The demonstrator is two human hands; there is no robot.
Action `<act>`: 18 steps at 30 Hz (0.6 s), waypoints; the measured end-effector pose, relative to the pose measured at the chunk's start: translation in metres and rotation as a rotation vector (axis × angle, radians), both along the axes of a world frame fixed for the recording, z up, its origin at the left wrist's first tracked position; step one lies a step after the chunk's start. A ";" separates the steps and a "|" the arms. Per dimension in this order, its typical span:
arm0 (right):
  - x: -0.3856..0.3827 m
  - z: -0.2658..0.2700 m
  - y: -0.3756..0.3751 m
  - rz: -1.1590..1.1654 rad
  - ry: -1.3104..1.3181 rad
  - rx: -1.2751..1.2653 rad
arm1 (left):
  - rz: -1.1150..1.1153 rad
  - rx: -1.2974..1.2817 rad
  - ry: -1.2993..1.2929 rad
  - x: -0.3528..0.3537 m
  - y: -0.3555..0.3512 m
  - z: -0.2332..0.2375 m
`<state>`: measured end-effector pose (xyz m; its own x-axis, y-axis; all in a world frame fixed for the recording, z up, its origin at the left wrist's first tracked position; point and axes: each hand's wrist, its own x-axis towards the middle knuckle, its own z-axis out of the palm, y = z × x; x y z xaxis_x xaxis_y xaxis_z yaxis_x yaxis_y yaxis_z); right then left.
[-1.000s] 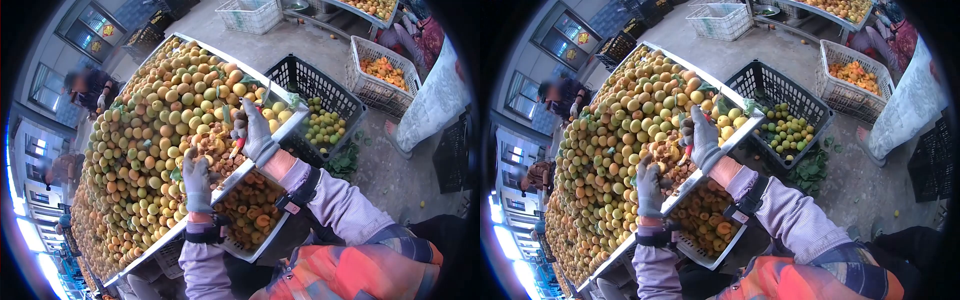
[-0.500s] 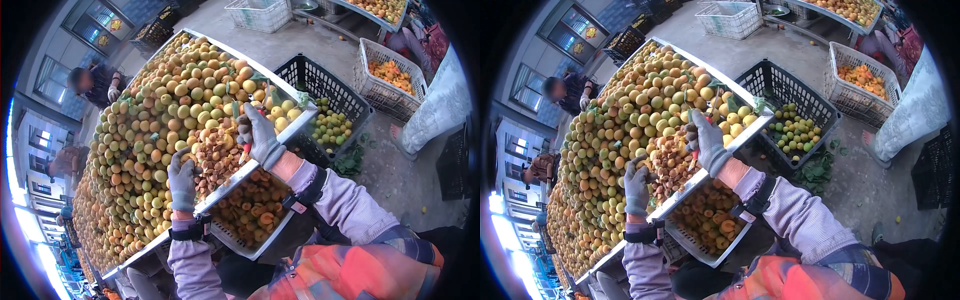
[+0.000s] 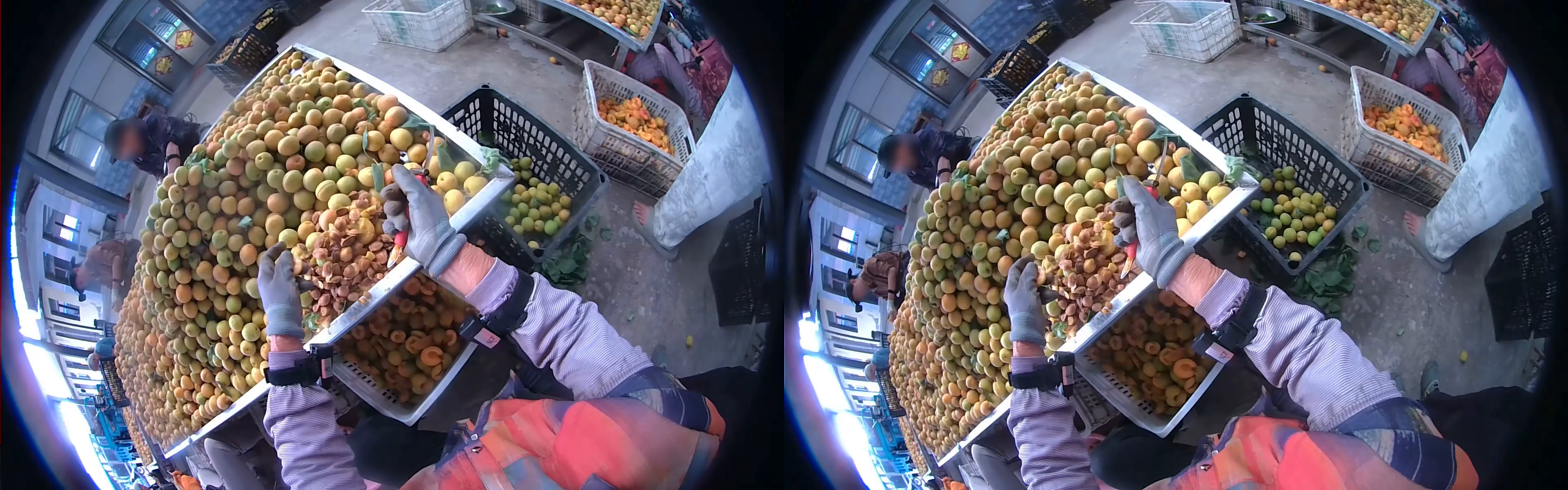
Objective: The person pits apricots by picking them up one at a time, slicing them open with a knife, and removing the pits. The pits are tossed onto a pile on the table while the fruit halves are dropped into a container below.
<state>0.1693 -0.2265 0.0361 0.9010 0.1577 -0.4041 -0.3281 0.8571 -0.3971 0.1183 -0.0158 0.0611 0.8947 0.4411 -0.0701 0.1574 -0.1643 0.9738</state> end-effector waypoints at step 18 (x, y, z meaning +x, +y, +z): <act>0.002 0.003 -0.006 0.133 -0.069 -0.123 | -0.476 0.969 -0.299 -0.017 -0.062 0.003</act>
